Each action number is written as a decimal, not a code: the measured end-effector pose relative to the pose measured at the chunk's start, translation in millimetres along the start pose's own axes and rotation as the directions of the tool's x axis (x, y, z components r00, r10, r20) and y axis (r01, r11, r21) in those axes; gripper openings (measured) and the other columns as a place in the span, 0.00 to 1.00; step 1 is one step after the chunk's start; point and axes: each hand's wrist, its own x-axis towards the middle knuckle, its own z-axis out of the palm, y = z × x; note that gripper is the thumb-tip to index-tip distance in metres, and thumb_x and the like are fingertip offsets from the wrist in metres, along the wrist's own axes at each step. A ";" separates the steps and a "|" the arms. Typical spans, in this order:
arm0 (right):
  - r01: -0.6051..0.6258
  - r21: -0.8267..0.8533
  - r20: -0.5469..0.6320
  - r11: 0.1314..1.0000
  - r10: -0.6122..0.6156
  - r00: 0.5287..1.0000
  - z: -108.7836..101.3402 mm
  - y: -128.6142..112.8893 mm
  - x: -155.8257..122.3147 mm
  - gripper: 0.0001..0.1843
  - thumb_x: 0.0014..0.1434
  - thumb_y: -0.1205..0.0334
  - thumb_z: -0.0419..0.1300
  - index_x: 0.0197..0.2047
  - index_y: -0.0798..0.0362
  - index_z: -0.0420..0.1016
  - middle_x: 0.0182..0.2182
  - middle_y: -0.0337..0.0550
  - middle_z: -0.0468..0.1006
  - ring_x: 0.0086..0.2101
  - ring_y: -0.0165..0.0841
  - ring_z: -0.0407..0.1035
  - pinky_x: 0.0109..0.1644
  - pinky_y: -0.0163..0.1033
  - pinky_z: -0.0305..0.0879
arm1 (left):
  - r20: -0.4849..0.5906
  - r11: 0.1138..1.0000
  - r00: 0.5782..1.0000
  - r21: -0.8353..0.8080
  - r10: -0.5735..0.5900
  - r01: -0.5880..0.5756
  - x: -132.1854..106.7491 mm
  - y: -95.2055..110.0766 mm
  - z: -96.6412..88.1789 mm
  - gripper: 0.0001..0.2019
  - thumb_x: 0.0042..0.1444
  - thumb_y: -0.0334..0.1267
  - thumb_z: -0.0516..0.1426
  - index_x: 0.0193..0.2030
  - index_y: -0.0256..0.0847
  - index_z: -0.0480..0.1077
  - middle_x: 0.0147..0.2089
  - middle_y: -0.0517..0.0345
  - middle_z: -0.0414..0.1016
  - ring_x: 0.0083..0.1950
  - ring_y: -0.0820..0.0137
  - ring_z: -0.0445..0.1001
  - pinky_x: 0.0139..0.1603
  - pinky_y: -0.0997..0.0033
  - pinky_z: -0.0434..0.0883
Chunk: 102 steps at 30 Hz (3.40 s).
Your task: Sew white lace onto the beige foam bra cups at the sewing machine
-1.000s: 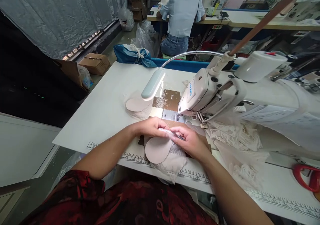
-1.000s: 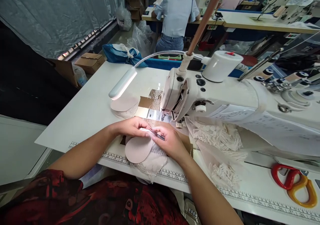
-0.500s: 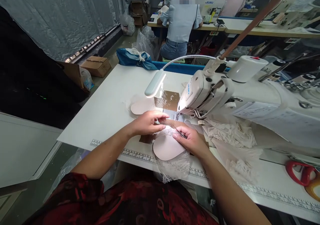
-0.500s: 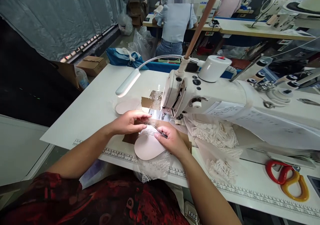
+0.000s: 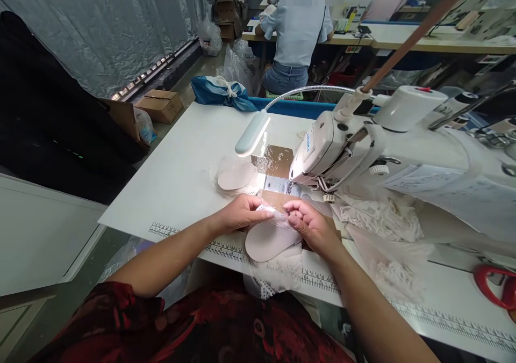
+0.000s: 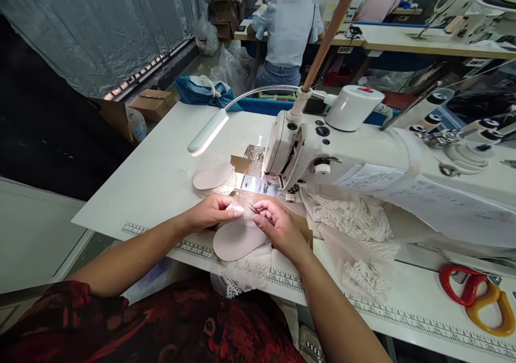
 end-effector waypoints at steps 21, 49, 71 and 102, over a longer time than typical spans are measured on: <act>0.018 -0.173 -0.044 0.985 -0.026 0.999 2.3 -9.6 1.1 0.13 0.60 0.51 0.56 0.39 0.50 0.75 0.33 0.41 0.78 0.34 0.33 0.71 0.38 0.38 0.66 | 0.092 0.942 0.991 0.311 0.100 -0.124 -2.2 1.0 0.3 0.18 0.58 0.49 0.56 0.40 0.32 0.76 0.31 0.56 0.72 0.30 0.74 0.67 0.29 0.77 0.62; -0.060 -0.169 0.013 0.984 0.063 0.998 28.4 -27.1 33.7 0.14 0.54 0.54 0.61 0.42 0.52 0.72 0.35 0.43 0.76 0.38 0.37 0.70 0.42 0.42 0.67 | -0.113 0.957 0.980 0.261 0.163 -0.129 17.1 21.2 -59.2 0.11 0.53 0.42 0.58 0.33 0.35 0.71 0.33 0.58 0.71 0.33 0.74 0.68 0.33 0.75 0.64; -0.042 0.008 -0.050 0.999 0.042 0.998 15.2 -11.4 27.8 0.18 0.57 0.49 0.59 0.46 0.51 0.72 0.40 0.45 0.76 0.37 0.34 0.70 0.40 0.39 0.67 | 0.243 0.932 0.970 0.351 0.004 -0.092 25.6 14.6 -44.9 0.13 0.52 0.43 0.62 0.38 0.34 0.76 0.34 0.56 0.74 0.34 0.73 0.68 0.34 0.75 0.63; 0.061 -0.177 0.085 0.982 -0.046 0.995 8.1 -14.5 25.6 0.11 0.61 0.54 0.56 0.36 0.50 0.76 0.31 0.40 0.76 0.32 0.33 0.69 0.37 0.39 0.65 | 0.294 0.969 0.945 0.237 -0.140 0.070 23.9 19.6 -40.5 0.18 0.51 0.48 0.62 0.24 0.32 0.72 0.22 0.62 0.61 0.24 0.78 0.56 0.22 0.76 0.53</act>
